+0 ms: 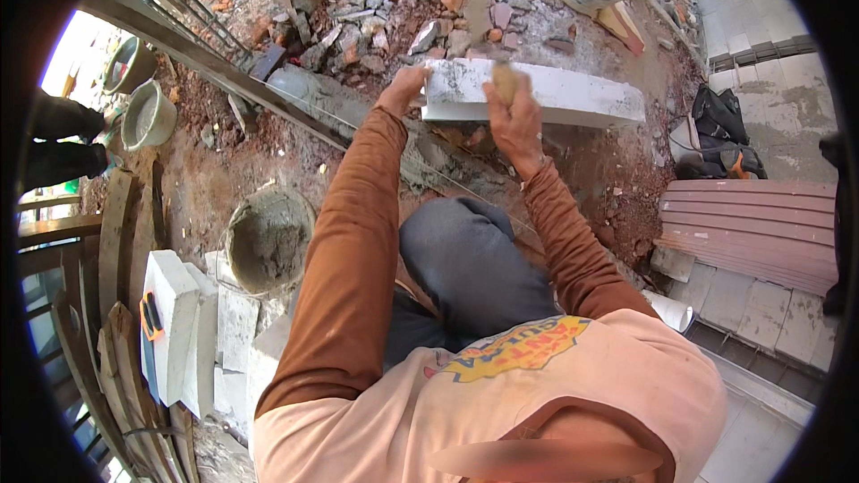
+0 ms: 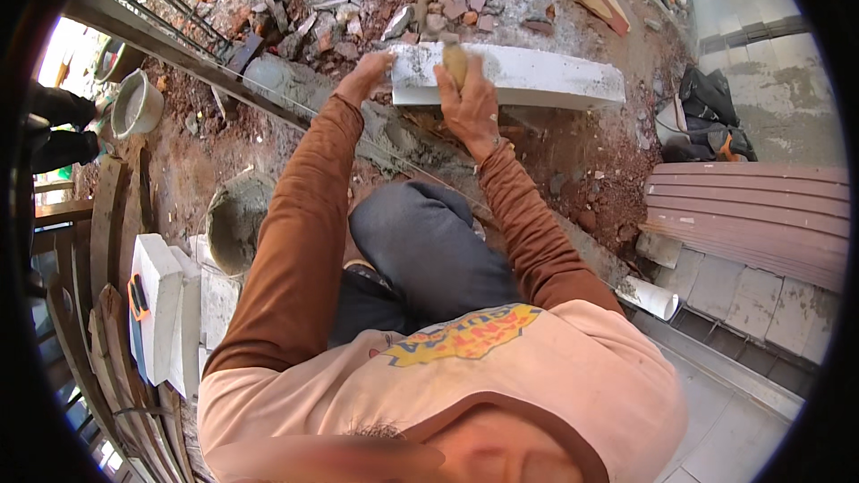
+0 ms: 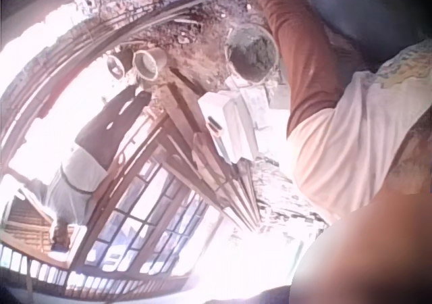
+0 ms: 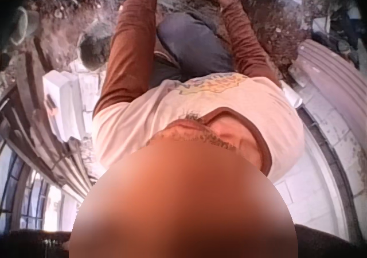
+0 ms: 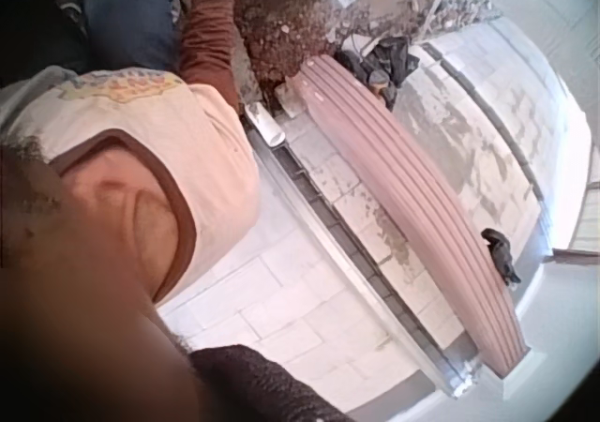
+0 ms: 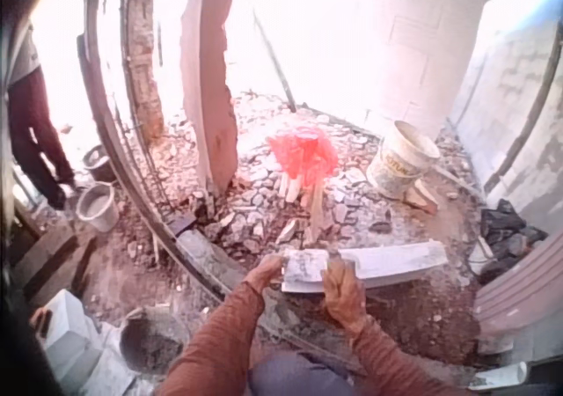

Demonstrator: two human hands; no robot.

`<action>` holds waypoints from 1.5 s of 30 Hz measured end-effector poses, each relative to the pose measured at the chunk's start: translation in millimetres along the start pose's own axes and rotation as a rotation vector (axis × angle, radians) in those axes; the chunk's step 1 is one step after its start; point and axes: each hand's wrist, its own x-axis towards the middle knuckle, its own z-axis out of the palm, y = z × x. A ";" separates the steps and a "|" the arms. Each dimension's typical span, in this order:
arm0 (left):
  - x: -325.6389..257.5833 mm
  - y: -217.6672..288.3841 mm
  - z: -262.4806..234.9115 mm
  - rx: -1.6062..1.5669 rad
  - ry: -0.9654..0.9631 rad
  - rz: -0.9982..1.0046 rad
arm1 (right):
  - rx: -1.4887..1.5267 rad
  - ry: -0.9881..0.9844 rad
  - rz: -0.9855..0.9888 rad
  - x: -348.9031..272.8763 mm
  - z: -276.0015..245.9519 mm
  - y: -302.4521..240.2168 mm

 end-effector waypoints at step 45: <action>27.5 -15.7 -5.3 0.433 -0.061 0.394 | -0.154 -0.311 0.320 17.7 18.4 1.4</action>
